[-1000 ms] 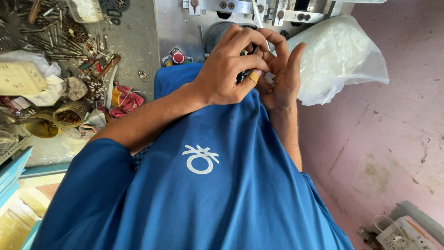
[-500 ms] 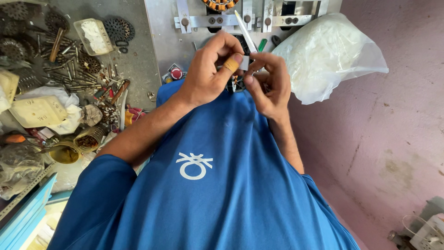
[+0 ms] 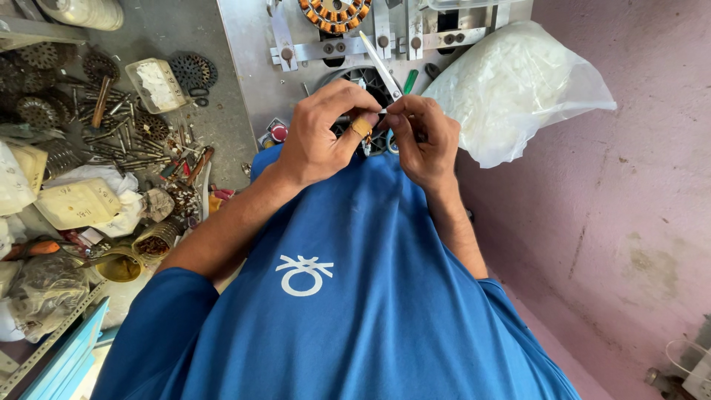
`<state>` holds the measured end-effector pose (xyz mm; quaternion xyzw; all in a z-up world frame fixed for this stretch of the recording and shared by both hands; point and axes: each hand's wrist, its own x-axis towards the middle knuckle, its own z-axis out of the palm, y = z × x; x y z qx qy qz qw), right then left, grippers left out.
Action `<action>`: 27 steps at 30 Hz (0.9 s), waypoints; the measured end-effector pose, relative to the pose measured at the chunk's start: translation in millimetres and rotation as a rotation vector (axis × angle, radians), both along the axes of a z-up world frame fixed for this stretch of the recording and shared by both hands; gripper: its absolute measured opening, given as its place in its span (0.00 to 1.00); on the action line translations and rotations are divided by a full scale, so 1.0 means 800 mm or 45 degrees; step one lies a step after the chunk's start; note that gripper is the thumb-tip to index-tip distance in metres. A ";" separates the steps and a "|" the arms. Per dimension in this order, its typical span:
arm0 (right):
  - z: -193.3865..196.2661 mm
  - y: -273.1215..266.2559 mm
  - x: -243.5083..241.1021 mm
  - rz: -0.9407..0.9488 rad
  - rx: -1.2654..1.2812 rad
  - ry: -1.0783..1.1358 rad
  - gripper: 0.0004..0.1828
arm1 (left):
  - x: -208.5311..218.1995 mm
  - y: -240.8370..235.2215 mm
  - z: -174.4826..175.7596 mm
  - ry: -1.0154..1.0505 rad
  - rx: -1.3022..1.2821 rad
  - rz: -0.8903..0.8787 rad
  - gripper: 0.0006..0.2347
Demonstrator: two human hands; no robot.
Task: The person assembles components of small electric motors at a workbench, using shears to cut wires and applying adhesive tape. They handle various stator components, inserting them into a specialized winding machine and placing completed parts into a container.
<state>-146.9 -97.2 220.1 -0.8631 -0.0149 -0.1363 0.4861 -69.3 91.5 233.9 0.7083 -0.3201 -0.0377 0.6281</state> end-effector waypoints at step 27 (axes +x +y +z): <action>0.015 0.015 -0.007 0.037 -0.035 0.044 0.13 | -0.018 0.011 -0.025 -0.472 0.057 0.111 0.08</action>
